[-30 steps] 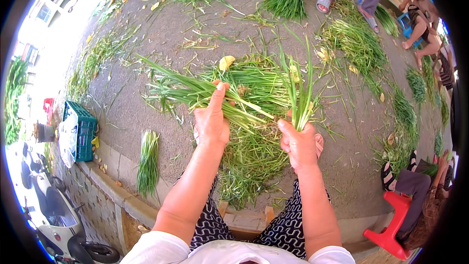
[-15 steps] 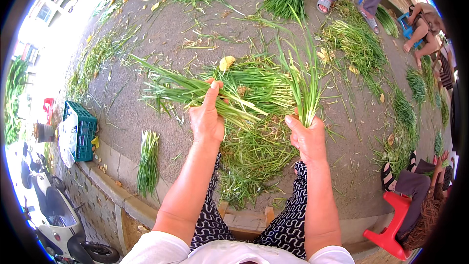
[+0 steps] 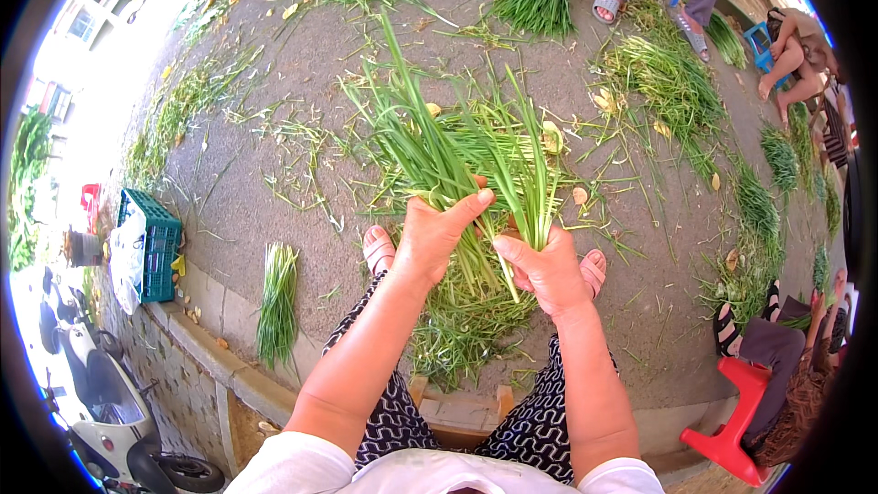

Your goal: The person sits on the ground outdoors and processes green onions by hand. They trim the roots and leaves, align the stalks, and bundle them into bunches, placing the finished bundles on the ground.

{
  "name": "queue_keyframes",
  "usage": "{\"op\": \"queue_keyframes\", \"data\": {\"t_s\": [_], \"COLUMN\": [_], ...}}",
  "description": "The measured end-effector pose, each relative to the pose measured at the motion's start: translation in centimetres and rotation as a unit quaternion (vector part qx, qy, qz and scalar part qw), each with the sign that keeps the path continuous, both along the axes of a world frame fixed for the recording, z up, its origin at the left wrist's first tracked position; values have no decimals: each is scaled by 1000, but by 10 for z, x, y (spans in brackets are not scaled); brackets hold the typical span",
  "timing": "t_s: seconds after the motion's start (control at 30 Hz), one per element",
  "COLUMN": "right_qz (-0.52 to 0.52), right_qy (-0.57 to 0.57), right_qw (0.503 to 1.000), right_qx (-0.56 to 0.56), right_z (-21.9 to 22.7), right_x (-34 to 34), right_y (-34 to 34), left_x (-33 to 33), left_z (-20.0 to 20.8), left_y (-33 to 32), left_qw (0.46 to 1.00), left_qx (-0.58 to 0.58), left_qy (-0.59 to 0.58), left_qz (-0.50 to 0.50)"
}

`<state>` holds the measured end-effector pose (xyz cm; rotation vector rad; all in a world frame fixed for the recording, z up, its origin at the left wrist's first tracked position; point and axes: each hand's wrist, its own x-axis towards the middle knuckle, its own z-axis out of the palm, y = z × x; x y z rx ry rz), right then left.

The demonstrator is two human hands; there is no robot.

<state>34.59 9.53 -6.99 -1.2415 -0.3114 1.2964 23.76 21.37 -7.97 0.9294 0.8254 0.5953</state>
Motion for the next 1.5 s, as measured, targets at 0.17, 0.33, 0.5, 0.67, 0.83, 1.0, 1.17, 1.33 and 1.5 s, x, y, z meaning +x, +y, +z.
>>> {"op": "queue_keyframes", "data": {"t_s": [0.17,0.33,0.5,0.67,0.83,1.0,1.17,1.33,1.5], "right_qz": [10,4,-6,-79,-286,-328,-230,-90,29], "right_qy": [-65,-41,-21,4,45,153,154,90,-24], "right_qw": [998,999,1000,997,954,928,958,992,998], "right_qx": [-9,-6,-3,11,74,84,75,11,-60], "right_z": [-6,-2,-4,-5,-2,-17,-18,-18,-17], "right_x": [-4,-1,-1,12,49,58,38,12,-11], "right_y": [-1,-2,-2,-6,-15,-14,0,18,34], "left_x": [3,0,0,-2,-21,-29,-17,-14,-18], "left_z": [0,-5,-1,6,-1,-6,0,0,0], "left_y": [-4,-1,-1,8,41,52,35,23,20], "left_qw": [1000,999,999,999,984,958,975,989,996], "left_qx": [12,-25,-29,6,-9,-91,-108,-83,-50], "left_qy": [-14,-9,2,15,-49,-97,-69,-48,11], "left_qz": [-9,-30,-22,44,168,253,183,111,72]}}
